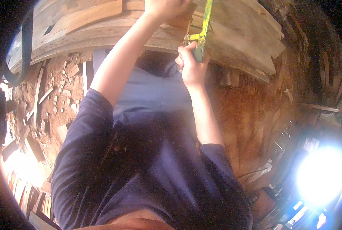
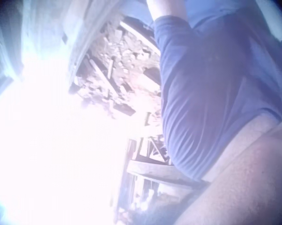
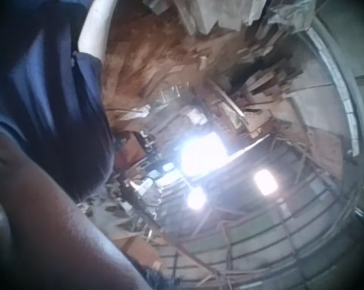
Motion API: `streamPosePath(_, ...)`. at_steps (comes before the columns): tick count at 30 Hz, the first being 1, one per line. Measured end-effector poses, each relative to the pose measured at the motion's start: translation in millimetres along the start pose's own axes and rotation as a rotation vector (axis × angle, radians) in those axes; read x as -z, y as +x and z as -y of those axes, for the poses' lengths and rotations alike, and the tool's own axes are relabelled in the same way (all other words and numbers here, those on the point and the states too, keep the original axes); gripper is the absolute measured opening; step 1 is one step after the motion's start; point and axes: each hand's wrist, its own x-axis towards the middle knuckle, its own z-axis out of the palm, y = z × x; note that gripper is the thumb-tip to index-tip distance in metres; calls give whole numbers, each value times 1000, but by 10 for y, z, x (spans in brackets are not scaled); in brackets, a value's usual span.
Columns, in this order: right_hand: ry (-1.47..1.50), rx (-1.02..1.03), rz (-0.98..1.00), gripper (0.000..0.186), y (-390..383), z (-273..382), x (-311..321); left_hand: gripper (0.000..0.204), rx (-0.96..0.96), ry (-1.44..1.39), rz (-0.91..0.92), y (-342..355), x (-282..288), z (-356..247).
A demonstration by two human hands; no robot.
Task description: The person uses a hand saw to cut small rectangular pieces of wood on a workbench. They repeatedly position the wood, saw through it, and then move the cut pieces aside.
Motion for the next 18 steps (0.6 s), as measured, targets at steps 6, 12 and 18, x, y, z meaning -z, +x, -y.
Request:
streamPosePath(6, -612, 507, -54, 27, 54, -368, -64, 41, 65, -1, 32, -16, -18, 15)
streamPosePath(12, -409, 16, -13, 27, -189, -338, 87, 47, 138, 74, 104, 7, -188, 110)
streamPosePath(18, 89, -215, 22, 28, -191, 167, 127, 49, 183, 69, 168, 46, -240, 122)
